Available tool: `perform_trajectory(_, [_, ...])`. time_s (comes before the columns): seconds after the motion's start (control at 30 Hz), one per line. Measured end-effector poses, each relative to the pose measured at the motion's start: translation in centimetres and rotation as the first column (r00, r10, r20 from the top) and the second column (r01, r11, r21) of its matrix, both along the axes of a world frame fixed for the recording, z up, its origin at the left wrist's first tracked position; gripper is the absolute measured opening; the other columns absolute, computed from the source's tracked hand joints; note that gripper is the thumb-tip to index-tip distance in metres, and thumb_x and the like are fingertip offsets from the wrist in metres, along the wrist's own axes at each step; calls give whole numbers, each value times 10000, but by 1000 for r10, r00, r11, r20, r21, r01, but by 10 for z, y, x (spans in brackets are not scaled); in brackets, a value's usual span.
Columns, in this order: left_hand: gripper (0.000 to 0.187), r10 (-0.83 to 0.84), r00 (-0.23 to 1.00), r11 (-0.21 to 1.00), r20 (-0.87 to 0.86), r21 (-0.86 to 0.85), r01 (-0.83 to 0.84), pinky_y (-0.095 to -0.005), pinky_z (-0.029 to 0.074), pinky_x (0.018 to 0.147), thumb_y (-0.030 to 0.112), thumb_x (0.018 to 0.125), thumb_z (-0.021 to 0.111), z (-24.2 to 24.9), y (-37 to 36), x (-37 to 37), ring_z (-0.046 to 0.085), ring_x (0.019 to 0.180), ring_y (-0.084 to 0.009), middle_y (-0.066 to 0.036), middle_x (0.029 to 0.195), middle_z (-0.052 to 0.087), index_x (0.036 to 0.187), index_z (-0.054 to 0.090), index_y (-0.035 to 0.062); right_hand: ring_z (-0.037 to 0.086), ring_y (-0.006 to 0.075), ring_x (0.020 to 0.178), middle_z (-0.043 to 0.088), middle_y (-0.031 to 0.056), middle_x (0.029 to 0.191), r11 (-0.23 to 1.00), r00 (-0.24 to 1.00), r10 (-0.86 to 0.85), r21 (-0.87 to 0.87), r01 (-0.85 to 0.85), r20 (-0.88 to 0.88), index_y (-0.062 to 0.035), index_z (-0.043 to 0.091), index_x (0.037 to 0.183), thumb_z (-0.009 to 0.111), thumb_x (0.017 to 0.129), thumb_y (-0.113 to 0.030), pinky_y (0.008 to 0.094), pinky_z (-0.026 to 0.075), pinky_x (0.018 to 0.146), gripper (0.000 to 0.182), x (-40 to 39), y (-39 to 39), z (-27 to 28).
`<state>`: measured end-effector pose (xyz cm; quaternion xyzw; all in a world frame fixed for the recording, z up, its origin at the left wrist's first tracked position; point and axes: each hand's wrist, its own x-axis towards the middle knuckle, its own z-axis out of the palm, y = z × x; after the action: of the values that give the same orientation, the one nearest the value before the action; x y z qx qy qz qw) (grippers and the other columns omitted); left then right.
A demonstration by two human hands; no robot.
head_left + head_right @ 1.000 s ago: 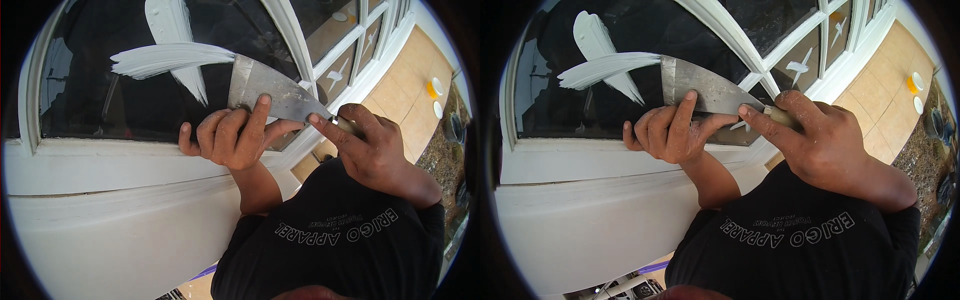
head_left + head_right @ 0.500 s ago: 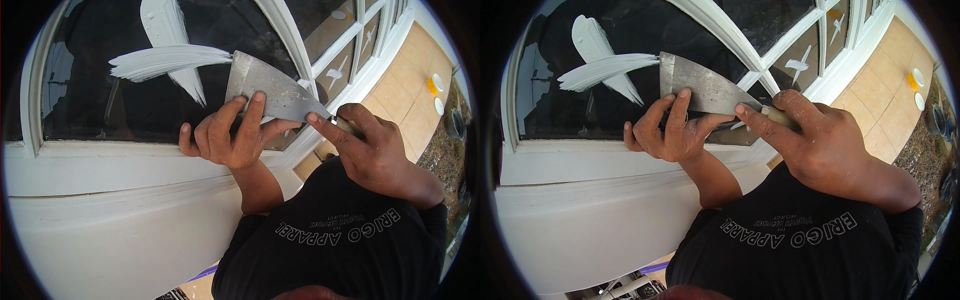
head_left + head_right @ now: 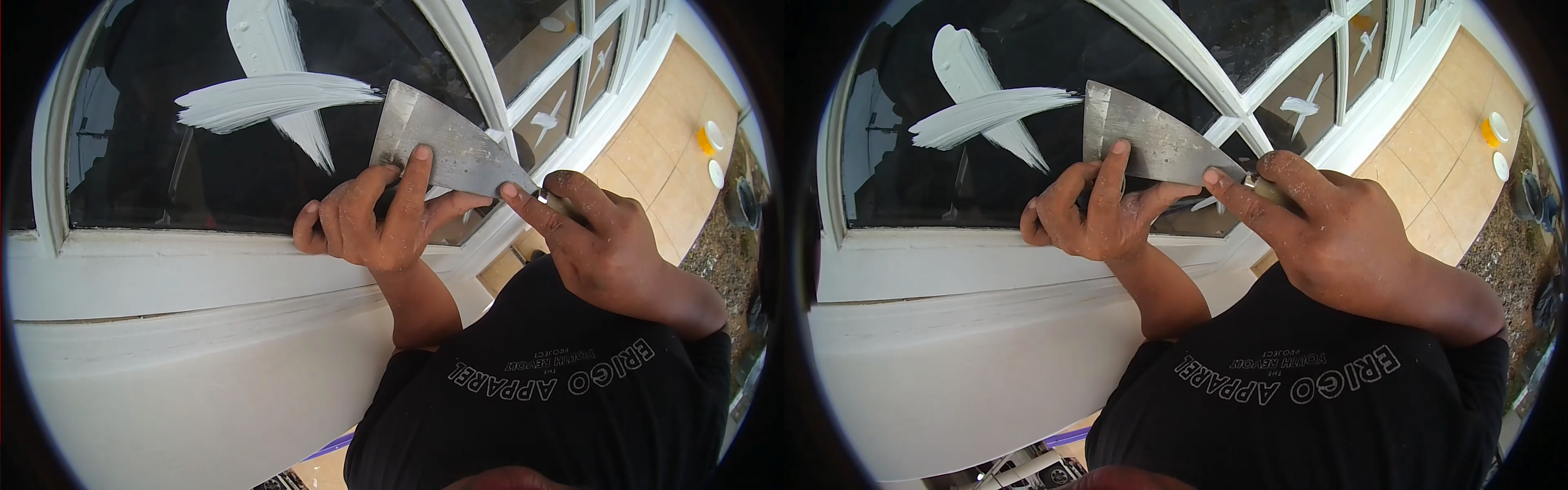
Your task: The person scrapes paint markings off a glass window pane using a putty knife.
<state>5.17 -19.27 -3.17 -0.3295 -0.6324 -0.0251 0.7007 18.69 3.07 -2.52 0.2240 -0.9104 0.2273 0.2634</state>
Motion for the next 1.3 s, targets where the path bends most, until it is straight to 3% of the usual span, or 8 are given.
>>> perform_trajectory(0.23, [786, -47, 999, 998, 2, 30, 47, -352, 324, 850, 958, 518, 581, -5, 1, -2, 496, 680, -88, 96, 754, 529, 884, 768, 289, 682, 188, 687, 619, 129, 1044, 1000, 1000, 23, 16, -22, -16, -124, 631, 1376, 669, 738, -33, 301, 568, 523, 646, -2, -1, 5])
perform_trajectory(0.3, [720, -72, 997, 993, 31, 94, 69, -406, 279, 861, 936, 576, 608, -8, 2, -2, 466, 656, -80, 123, 679, 530, 917, 803, 332, 652, 213, 618, 588, 153, 1020, 999, 999, 36, -20, -35, 23, -129, 649, 1359, 695, 741, 67, 321, 570, 534, 650, -1, -3, 8])
perform_trajectory(0.53, [577, -68, 996, 995, 62, 76, 63, -406, 277, 864, 825, 642, 706, -5, -1, 0, 466, 667, -78, 130, 694, 511, 946, 790, 342, 657, 210, 629, 591, 147, 1024, 999, 998, 41, -9, -40, 56, -145, 630, 1386, 691, 752, 54, 331, 577, 547, 667, -1, -3, 9])
perform_trajectory(0.6, [611, -49, 998, 999, 43, -1, 49, -345, 300, 843, 745, 517, 842, -1, -3, 1, 493, 668, -80, 120, 731, 509, 898, 786, 271, 654, 205, 626, 588, 145, 1029, 999, 997, 46, 1, -46, 65, -147, 618, 1399, 687, 758, 52, 325, 572, 538, 675, -1, -3, 9])
perform_trajectory(0.7, [577, -70, 996, 998, 49, 5, 69, -344, 302, 833, 653, 499, 896, -1, -3, 1, 495, 672, -80, 119, 731, 509, 910, 788, 263, 648, 197, 617, 587, 142, 1023, 999, 998, 47, 12, -47, 51, -146, 615, 1401, 686, 764, 48, 322, 566, 527, 670, -2, -3, 10])
perform_trajectory(0.83, [584, -73, 997, 997, 39, -2, 73, -342, 304, 828, 653, 505, 895, 0, -3, 2, 496, 677, -81, 119, 734, 509, 918, 789, 255, 640, 188, 606, 585, 138, 1015, 999, 997, 52, -5, -52, 51, -138, 620, 1395, 685, 768, 44, 319, 563, 516, 656, -1, -5, 11])
perform_trajectory(1.1, [407, -64, 996, 998, 57, 30, 63, -337, 301, 821, 227, 520, 822, 0, 0, 4, 481, 690, -94, 107, 752, 505, 925, 793, 252, 638, 176, 611, 583, 131, 1020, 999, 999, 39, 17, -39, 29, -119, 628, 1382, 706, 775, 12, 314, 559, 505, 625, 1, -5, 11])
perform_trajectory(1.3, [453, -51, 997, 998, 57, 41, 49, -333, 303, 795, 151, 502, 777, -1, -3, 6, 466, 693, -100, 89, 762, 496, 938, 798, 269, 642, 175, 630, 577, 123, 1030, 999, 1000, 31, 20, -31, 0, -114, 635, 1373, 715, 776, 0, 307, 566, 517, 612, 2, -7, 10])
